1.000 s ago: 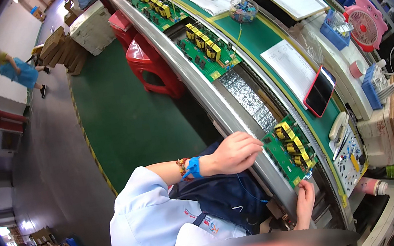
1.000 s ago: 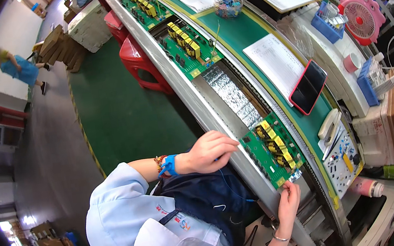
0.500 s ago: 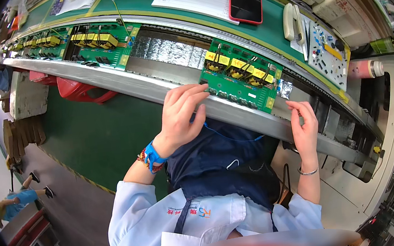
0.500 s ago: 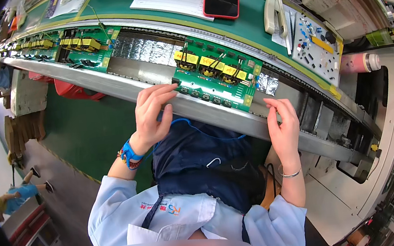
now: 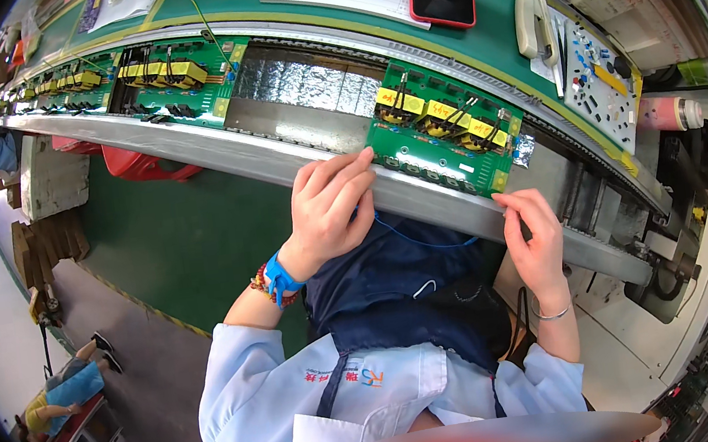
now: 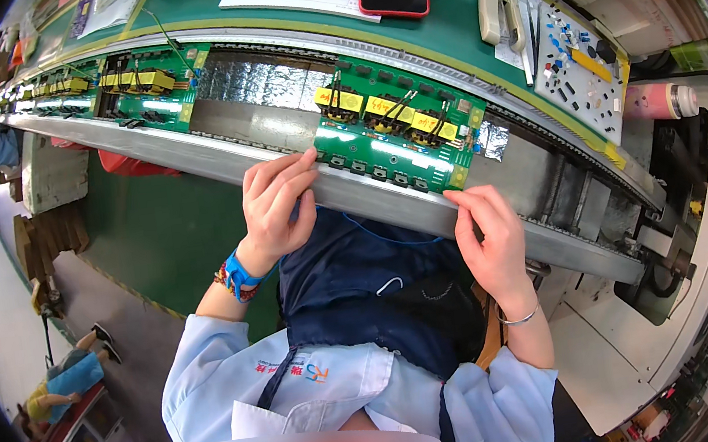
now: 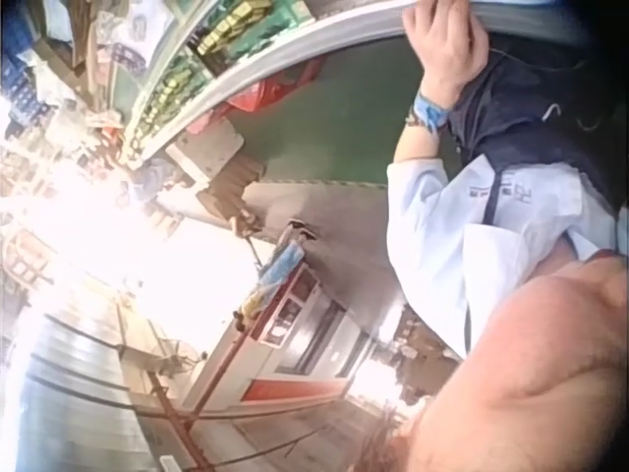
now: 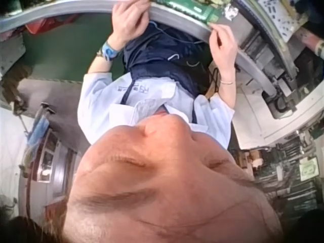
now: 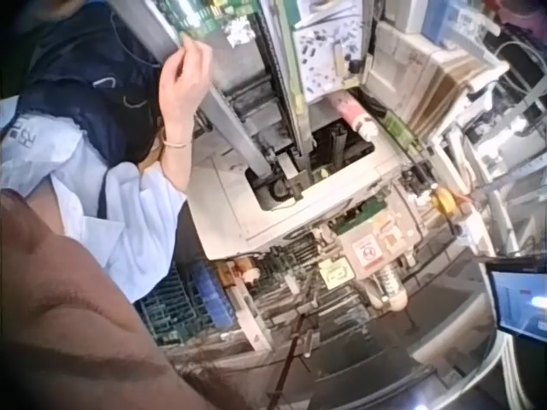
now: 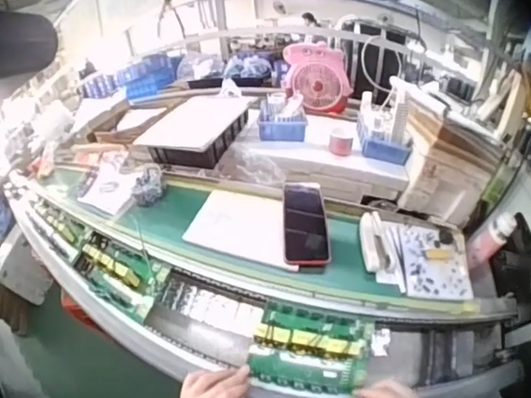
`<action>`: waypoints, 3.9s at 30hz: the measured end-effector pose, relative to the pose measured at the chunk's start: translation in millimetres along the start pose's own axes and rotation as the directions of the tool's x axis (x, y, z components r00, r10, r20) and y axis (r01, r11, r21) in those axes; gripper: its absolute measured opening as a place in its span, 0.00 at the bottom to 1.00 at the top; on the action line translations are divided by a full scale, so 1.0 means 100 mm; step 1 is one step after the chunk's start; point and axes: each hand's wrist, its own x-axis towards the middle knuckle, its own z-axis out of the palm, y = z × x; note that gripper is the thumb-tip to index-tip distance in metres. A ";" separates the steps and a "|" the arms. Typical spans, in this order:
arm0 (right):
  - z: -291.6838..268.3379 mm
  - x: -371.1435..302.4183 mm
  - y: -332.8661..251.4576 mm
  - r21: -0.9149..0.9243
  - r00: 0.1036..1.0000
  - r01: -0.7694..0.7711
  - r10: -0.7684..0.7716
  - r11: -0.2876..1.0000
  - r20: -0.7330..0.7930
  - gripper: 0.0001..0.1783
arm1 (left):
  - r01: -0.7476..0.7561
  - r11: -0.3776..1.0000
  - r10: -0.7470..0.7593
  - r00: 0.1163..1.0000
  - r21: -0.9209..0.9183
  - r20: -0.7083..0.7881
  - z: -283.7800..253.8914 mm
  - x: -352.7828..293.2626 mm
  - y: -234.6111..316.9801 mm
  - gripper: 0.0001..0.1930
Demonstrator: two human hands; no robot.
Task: The person assembles electronic components onto circuit boards by hand, then inspects the assembled circuit boards.
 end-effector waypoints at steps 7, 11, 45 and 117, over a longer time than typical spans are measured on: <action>0.10 -0.03 -0.01 -0.112 0.977 0.213 -0.214 0.971 -0.001 0.15 | 0.002 1.000 -0.002 0.999 0.005 0.040 -0.02 0.05 0.04 0.14; 0.09 -0.05 -0.01 -0.212 0.949 0.312 -0.314 0.926 0.024 0.17 | -0.037 0.999 0.037 0.998 0.010 0.048 -0.01 0.04 0.12 0.14; -0.28 0.93 0.21 0.598 0.974 -0.107 -0.036 0.794 0.222 0.20 | 0.409 0.741 -0.113 0.857 -0.533 0.502 0.19 1.13 -0.24 0.16; -0.61 0.96 -0.06 -0.111 0.964 0.249 -0.235 0.962 0.128 0.17 | 0.529 0.727 -0.356 0.835 -0.437 0.419 0.24 1.09 0.05 0.19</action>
